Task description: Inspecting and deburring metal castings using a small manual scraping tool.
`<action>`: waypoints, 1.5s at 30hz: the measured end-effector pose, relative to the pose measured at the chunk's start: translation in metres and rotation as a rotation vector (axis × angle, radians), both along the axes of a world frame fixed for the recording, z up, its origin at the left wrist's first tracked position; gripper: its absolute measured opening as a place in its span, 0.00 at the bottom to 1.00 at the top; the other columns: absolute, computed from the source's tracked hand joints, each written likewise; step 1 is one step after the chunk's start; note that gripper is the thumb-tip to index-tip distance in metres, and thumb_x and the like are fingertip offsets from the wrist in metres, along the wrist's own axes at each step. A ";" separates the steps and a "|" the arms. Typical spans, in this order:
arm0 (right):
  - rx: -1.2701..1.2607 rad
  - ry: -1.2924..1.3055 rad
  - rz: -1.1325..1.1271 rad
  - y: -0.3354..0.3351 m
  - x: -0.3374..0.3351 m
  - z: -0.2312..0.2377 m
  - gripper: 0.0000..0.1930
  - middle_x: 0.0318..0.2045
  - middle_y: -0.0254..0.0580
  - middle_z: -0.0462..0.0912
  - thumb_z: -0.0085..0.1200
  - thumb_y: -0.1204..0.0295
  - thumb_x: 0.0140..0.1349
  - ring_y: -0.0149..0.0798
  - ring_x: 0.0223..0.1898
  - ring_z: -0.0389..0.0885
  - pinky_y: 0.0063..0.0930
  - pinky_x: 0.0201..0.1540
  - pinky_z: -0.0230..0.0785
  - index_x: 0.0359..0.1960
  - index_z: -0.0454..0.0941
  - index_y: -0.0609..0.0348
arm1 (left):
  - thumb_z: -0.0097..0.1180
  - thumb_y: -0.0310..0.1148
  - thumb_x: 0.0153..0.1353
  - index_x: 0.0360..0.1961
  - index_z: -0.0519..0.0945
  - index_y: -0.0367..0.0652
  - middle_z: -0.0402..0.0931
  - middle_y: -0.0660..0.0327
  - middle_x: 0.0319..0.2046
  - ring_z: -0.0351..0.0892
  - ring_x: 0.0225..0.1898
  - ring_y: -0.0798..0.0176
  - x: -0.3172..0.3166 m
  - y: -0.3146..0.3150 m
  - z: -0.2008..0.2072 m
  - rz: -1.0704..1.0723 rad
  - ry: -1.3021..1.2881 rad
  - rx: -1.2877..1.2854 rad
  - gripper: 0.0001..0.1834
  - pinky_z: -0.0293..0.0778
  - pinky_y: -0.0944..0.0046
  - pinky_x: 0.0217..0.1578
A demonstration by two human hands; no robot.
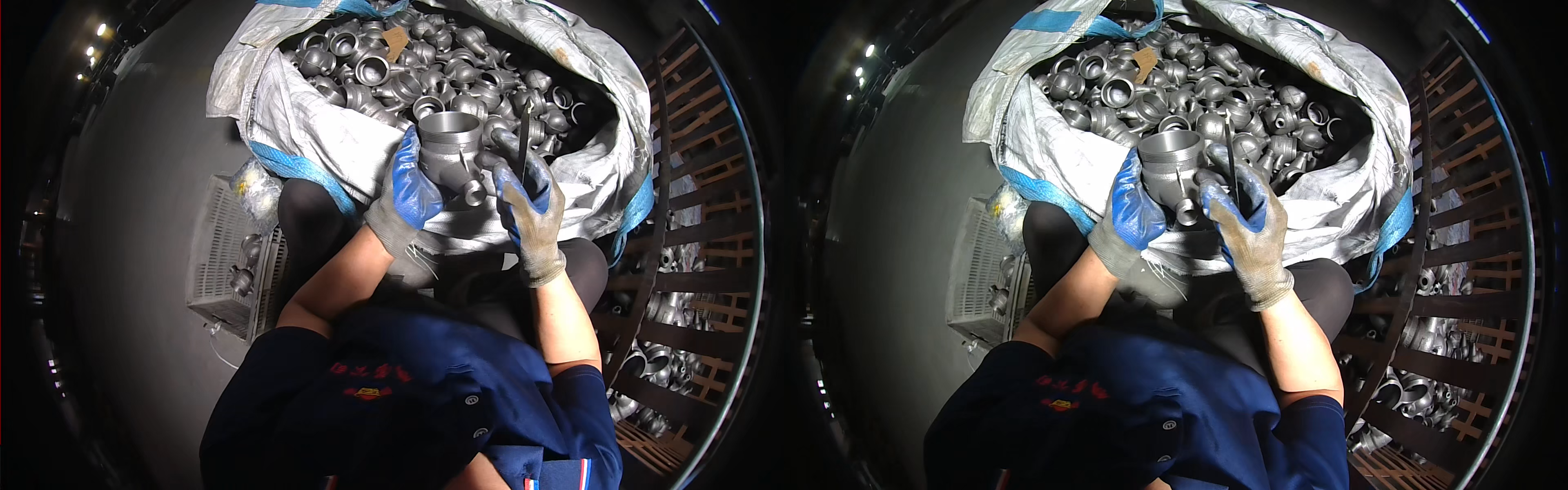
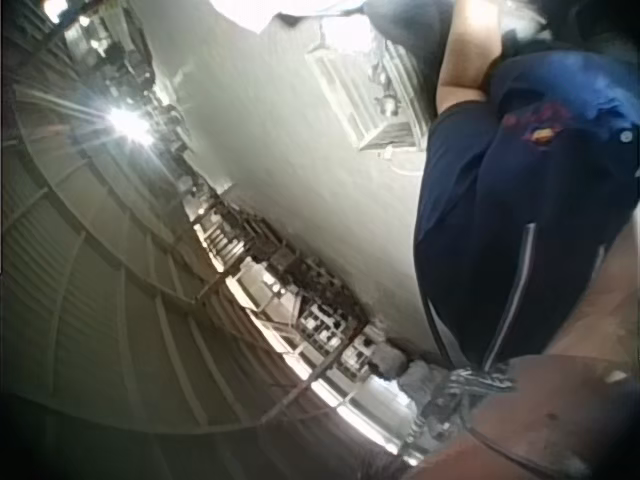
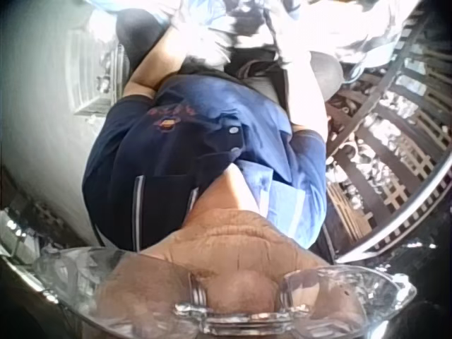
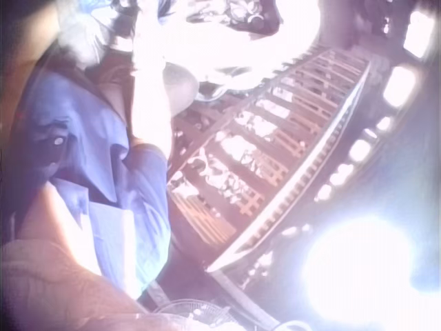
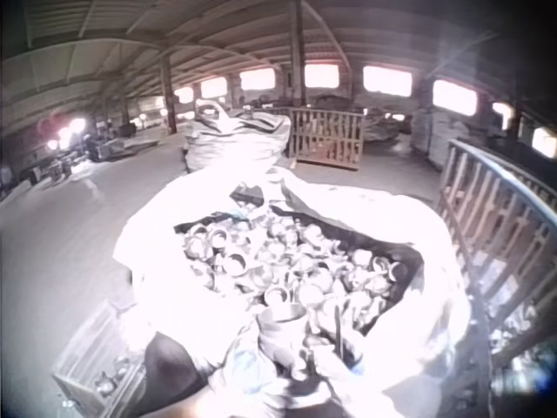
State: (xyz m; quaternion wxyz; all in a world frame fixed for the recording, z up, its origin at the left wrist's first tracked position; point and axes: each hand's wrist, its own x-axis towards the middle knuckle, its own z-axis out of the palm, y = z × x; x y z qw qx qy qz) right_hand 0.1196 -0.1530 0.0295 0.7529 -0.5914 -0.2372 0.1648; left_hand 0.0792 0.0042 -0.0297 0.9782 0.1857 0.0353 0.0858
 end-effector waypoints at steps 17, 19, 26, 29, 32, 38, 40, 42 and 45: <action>-0.241 -0.228 -0.122 0.001 0.020 -0.007 0.17 0.28 0.32 0.80 0.64 0.75 0.45 0.23 0.30 0.75 0.18 0.36 0.68 0.39 0.76 0.62 | 0.50 0.25 0.58 0.54 0.66 0.33 0.73 0.62 0.39 0.73 0.41 0.70 -0.041 0.031 0.014 0.061 0.302 0.957 0.21 0.71 0.74 0.41; -0.373 -0.308 -0.059 0.000 0.018 -0.007 0.19 0.31 0.34 0.81 0.65 0.73 0.42 0.24 0.34 0.76 0.21 0.39 0.69 0.38 0.76 0.63 | 0.50 0.23 0.57 0.53 0.67 0.32 0.74 0.64 0.36 0.74 0.39 0.71 -0.042 0.035 0.023 0.050 0.137 1.022 0.21 0.71 0.74 0.38; -0.405 -0.398 -0.049 0.005 0.015 -0.001 0.22 0.33 0.37 0.81 0.67 0.74 0.42 0.27 0.37 0.77 0.23 0.43 0.68 0.41 0.74 0.65 | 0.50 0.24 0.56 0.49 0.70 0.33 0.74 0.54 0.43 0.77 0.41 0.62 -0.046 0.020 0.032 -0.397 0.155 0.720 0.18 0.72 0.68 0.41; -0.254 -0.303 -0.013 0.005 0.013 0.003 0.27 0.45 0.43 0.77 0.64 0.75 0.46 0.30 0.46 0.73 0.23 0.50 0.65 0.49 0.70 0.66 | 0.47 0.22 0.56 0.50 0.69 0.34 0.74 0.53 0.43 0.77 0.42 0.60 -0.049 0.013 0.023 -0.263 0.253 0.543 0.18 0.73 0.66 0.44; -0.210 -0.620 -0.167 -0.003 0.013 0.012 0.24 0.53 0.49 0.71 0.54 0.75 0.55 0.39 0.56 0.68 0.28 0.58 0.58 0.55 0.67 0.66 | 0.46 0.21 0.57 0.50 0.68 0.33 0.74 0.52 0.42 0.77 0.43 0.57 -0.050 0.010 0.019 -0.140 0.034 0.391 0.18 0.73 0.62 0.46; -0.367 -0.528 -0.024 -0.018 -0.011 0.021 0.17 0.46 0.47 0.77 0.50 0.76 0.57 0.38 0.43 0.76 0.26 0.48 0.66 0.51 0.73 0.62 | 0.46 0.23 0.57 0.47 0.68 0.31 0.76 0.49 0.37 0.77 0.42 0.51 -0.056 0.017 0.038 -0.044 -0.051 0.142 0.16 0.74 0.52 0.47; -0.419 -0.675 -0.033 -0.014 -0.017 0.020 0.18 0.43 0.45 0.79 0.53 0.75 0.56 0.39 0.44 0.78 0.25 0.49 0.66 0.50 0.73 0.61 | 0.47 0.26 0.57 0.48 0.67 0.32 0.76 0.48 0.37 0.78 0.39 0.51 -0.058 0.019 0.044 -0.055 -0.087 0.060 0.17 0.76 0.52 0.43; -0.353 -0.573 -0.026 -0.008 -0.021 0.018 0.17 0.45 0.45 0.78 0.51 0.70 0.59 0.36 0.45 0.77 0.26 0.49 0.66 0.49 0.74 0.63 | 0.48 0.27 0.57 0.49 0.67 0.32 0.74 0.47 0.40 0.77 0.40 0.52 -0.060 0.017 0.045 -0.048 -0.245 0.097 0.18 0.76 0.54 0.42; -0.408 -0.445 0.022 -0.005 -0.023 0.019 0.16 0.44 0.45 0.79 0.53 0.70 0.58 0.36 0.43 0.78 0.27 0.47 0.67 0.48 0.75 0.62 | 0.47 0.26 0.57 0.51 0.65 0.33 0.72 0.46 0.44 0.77 0.39 0.54 -0.061 0.016 0.036 0.083 -0.223 0.322 0.19 0.77 0.60 0.36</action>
